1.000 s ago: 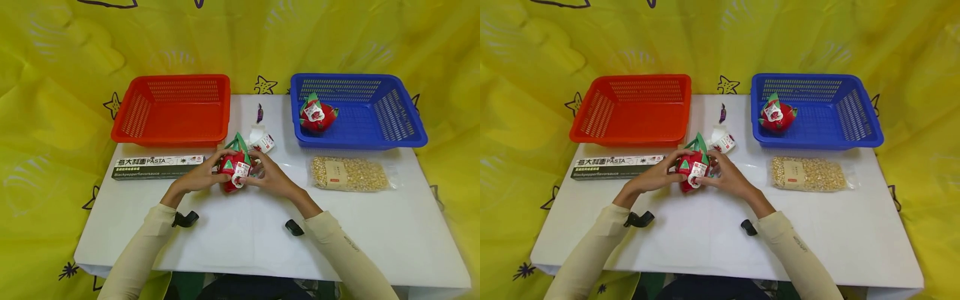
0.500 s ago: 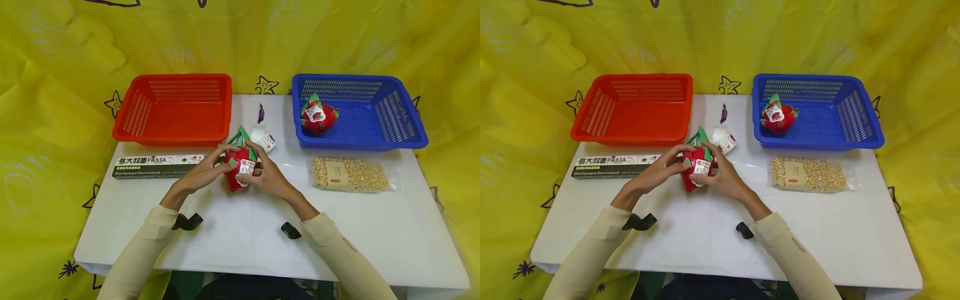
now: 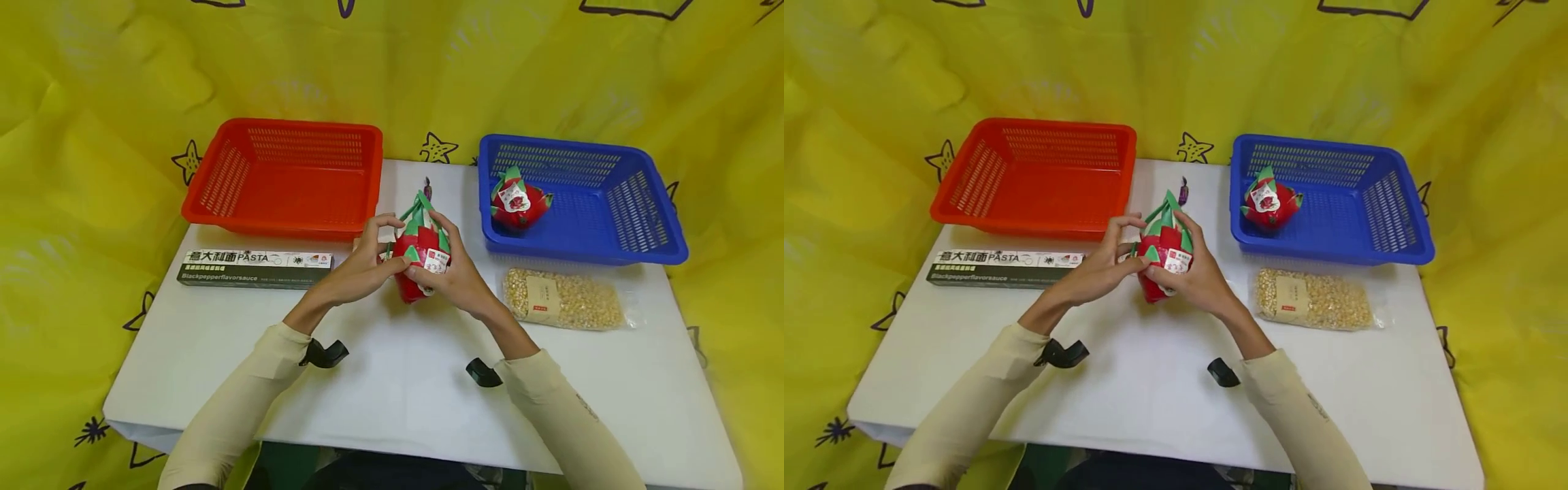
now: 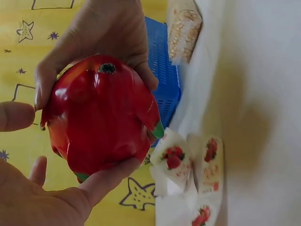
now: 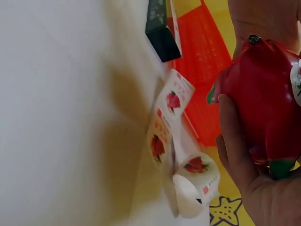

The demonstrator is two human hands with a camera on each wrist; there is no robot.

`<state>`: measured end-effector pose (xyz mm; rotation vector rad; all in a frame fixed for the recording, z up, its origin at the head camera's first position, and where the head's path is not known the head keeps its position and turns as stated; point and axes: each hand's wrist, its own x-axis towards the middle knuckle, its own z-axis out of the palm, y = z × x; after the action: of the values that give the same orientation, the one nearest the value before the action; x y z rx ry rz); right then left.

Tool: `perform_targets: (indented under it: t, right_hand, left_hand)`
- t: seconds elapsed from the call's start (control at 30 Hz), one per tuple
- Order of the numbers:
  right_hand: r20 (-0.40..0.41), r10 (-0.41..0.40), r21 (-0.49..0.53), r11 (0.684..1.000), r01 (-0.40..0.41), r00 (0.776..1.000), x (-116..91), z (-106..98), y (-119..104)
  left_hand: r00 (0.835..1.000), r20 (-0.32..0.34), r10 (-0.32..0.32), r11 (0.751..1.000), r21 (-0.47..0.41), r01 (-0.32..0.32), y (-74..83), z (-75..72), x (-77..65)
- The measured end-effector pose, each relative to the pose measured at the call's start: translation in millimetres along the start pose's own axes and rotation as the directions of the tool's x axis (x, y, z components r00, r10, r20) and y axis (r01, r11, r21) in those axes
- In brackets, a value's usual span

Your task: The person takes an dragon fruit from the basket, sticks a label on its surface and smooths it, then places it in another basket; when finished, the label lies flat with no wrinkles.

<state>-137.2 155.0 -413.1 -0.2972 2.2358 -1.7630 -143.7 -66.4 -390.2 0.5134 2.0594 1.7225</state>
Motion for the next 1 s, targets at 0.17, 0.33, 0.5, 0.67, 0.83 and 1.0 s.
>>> perform_targets:
  t: [0.17, 0.33, 0.5, 0.67, 0.83, 1.0]
  right_hand:
    - [-0.091, 0.024, -0.026, 0.999, -0.026, 0.996, -6, -27, -5]
    - [-0.139, -0.004, -0.104, 0.995, -0.01, 0.99, -8, -63, -20]
    - [-0.158, -0.007, -0.27, 0.962, -0.037, 0.987, -10, -107, -45]
    - [-0.187, 0.034, -0.416, 0.903, -0.11, 0.982, -8, -156, -61]
    - [-0.235, 0.102, -0.464, 0.862, -0.204, 0.967, -6, -208, -67]
    - [-0.232, 0.179, -0.504, 0.818, -0.276, 0.956, -4, -249, -65]
  left_hand:
    - [1.0, 0.015, 0.013, 0.996, -0.092, -0.012, 3.6, 8.0, 26.5]
    - [0.999, -0.015, 0.035, 0.999, -0.006, -0.035, 3.7, 16.4, 53.9]
    - [0.996, -0.018, 0.083, 0.984, 0.158, -0.079, -1.1, 31.0, 81.4]
    - [0.99, 0.004, 0.143, 0.962, 0.234, -0.14, -2.2, 46.3, 110.2]
    - [0.99, 0.018, 0.138, 0.934, 0.331, -0.136, 0.0, 61.5, 128.4]
    - [0.996, 0.017, 0.085, 0.908, 0.411, -0.084, 0.2, 75.1, 137.1]
